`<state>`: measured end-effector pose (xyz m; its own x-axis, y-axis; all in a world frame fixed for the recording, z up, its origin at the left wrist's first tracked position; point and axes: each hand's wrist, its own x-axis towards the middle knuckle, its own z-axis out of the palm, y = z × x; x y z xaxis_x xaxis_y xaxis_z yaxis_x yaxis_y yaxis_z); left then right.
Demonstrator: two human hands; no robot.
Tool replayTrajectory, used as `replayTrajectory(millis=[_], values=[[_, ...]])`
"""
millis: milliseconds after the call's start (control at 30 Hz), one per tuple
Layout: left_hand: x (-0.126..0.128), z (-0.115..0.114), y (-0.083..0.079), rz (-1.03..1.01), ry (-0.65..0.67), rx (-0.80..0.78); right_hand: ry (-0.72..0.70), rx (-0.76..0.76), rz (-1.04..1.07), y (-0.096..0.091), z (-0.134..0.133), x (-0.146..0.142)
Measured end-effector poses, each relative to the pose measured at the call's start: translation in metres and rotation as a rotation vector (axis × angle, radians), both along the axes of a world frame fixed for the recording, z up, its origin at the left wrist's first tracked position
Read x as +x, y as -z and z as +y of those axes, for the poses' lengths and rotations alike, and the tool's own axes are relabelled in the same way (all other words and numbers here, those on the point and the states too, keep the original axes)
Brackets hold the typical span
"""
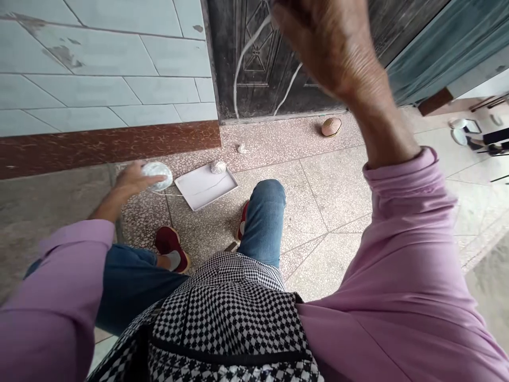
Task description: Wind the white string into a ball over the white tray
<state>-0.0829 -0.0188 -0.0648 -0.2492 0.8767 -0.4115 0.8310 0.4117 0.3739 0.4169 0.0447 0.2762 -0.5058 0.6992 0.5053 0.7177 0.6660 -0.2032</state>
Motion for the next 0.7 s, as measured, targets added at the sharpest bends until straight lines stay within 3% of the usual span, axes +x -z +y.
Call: replayTrajectory(millis=[100, 267, 400, 567, 700], values=[[0.030, -0.004, 0.021, -0.048, 0.021, -0.051, -0.070, 0.058, -0.311, 0.019, -0.035, -0.018], [0.045, -0.016, 0.068, -0.102, -0.010, -0.122, -0.247, -0.025, -0.175, 0.066, -0.060, -0.022], [0.052, -0.021, 0.102, -0.113, -0.078, -0.146, -0.240, -0.234, -0.130, 0.123, -0.065, -0.027], [0.059, -0.023, 0.136, -0.156, -0.107, -0.198, -0.279, -0.525, -0.080, 0.206, -0.075, -0.057], [0.062, -0.022, 0.157, -0.165, -0.115, -0.256, -0.288, -0.720, -0.143, 0.258, -0.087, -0.079]])
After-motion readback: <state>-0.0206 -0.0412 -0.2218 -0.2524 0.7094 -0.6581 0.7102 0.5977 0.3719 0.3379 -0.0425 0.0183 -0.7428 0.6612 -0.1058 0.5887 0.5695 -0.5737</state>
